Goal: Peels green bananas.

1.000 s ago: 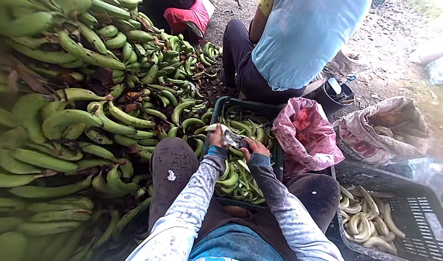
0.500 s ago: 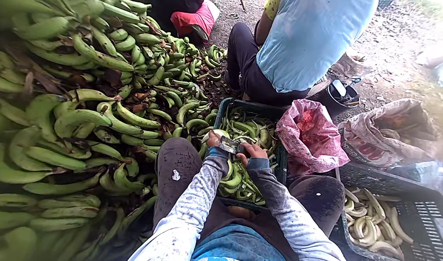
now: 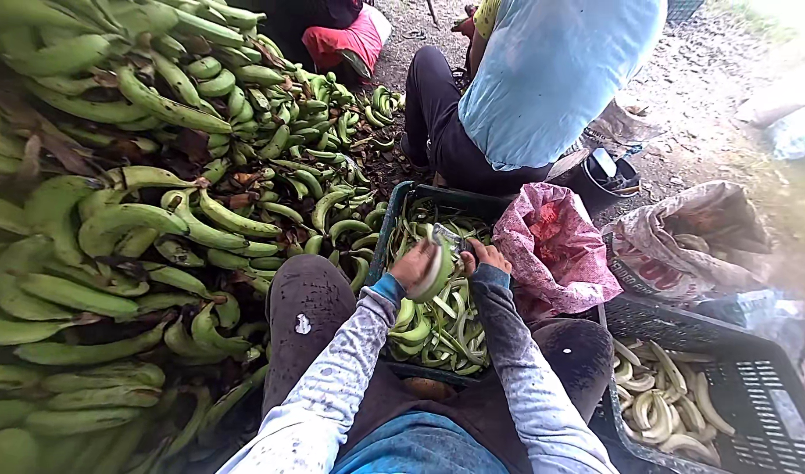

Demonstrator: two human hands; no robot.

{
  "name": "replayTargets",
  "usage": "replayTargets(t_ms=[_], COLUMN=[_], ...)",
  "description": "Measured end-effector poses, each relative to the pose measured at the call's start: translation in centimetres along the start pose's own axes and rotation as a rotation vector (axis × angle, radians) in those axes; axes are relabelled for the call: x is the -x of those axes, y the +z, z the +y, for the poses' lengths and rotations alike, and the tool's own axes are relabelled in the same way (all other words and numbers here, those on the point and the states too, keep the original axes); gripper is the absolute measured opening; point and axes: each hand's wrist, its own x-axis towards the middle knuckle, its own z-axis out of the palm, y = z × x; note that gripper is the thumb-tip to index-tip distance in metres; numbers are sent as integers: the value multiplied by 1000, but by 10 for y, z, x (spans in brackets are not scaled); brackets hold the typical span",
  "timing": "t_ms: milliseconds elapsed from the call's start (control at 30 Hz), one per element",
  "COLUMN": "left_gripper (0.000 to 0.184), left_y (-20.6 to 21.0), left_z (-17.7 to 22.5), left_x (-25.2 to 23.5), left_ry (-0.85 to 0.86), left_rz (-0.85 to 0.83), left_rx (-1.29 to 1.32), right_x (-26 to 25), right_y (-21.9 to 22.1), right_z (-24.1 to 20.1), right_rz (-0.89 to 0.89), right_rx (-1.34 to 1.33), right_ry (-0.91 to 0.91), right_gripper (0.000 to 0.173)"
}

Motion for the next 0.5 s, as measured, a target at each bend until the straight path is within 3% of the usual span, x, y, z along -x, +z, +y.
replayTargets(t_ms=[67,133,267,367,433,500], left_gripper=[51,53,51,45,42,43], left_y=[5,11,8,3,3,4], left_z=[3,4,2,4,-4,3], left_x=[2,1,5,11,10,9], left_ry=[55,37,-45,-36,-19,-131], left_rz=[-328,-473,-238,-185,-153,3], left_rx=[-266,-367,5,202,358,534], right_x=[-17,-27,-11,-16,-12,-7], right_y=[0,13,-5,25,36,33], right_z=[20,39,4,15,24,18], right_rz=[-141,-90,-200,-224,-216,-228], right_rx=[-92,-187,-268,-356,-478,-608], right_ry=[48,44,277,438,465,455], right_gripper=[49,45,47,56,60,62])
